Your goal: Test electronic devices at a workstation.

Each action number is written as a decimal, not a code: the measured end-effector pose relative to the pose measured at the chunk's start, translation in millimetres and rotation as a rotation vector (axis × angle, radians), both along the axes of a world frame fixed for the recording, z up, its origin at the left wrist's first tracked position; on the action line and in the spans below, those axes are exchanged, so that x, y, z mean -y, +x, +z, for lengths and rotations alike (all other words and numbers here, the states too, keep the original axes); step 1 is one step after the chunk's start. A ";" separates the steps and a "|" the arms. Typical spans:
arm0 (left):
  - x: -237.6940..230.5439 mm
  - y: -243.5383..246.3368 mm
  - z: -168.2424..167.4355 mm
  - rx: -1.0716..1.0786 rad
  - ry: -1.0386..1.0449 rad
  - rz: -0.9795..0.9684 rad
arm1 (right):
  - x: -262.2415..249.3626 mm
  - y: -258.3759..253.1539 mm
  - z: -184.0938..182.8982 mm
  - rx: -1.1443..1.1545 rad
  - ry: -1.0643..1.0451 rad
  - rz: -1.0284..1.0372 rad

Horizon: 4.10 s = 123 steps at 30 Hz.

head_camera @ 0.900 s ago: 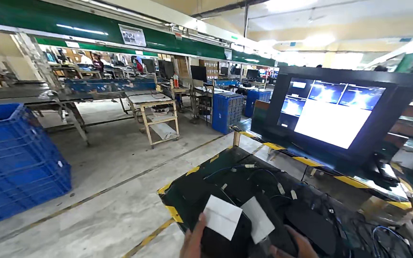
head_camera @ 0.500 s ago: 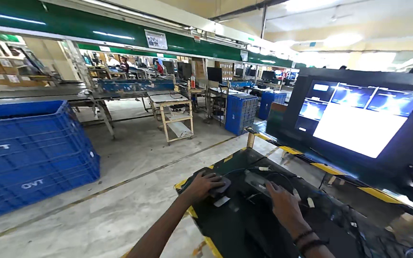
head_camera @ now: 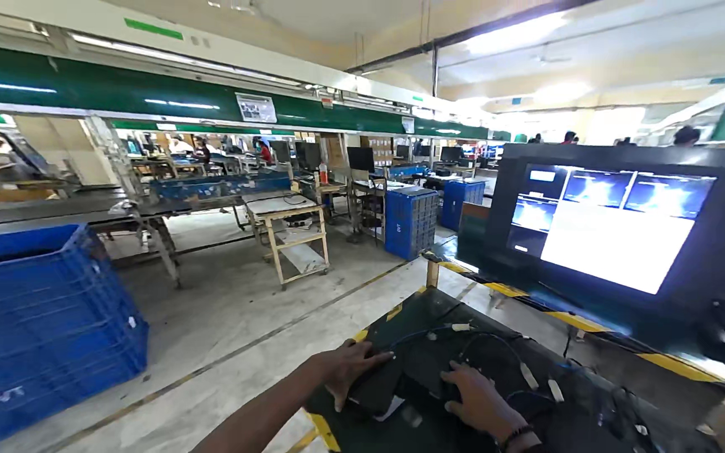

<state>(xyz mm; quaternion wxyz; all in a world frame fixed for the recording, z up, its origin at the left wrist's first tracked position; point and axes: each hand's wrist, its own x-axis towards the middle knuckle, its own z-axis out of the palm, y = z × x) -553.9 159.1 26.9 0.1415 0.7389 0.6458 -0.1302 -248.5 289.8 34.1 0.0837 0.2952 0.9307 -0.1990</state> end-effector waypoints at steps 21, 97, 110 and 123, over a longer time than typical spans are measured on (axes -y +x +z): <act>-9.7 5.4 38.7 0.027 0.133 0.016 | 5.8 17.9 -15.1 -0.040 0.054 0.003; -51.7 301.8 9.3 1.553 0.609 0.415 | 78.5 186.7 -51.8 -1.546 -0.714 -0.909; -30.7 299.4 27.9 1.912 0.286 0.619 | 77.5 198.2 -51.1 -1.613 -0.722 -0.907; -33.3 310.7 9.9 1.435 0.716 0.542 | 85.8 182.2 -46.6 -1.676 -0.715 -0.958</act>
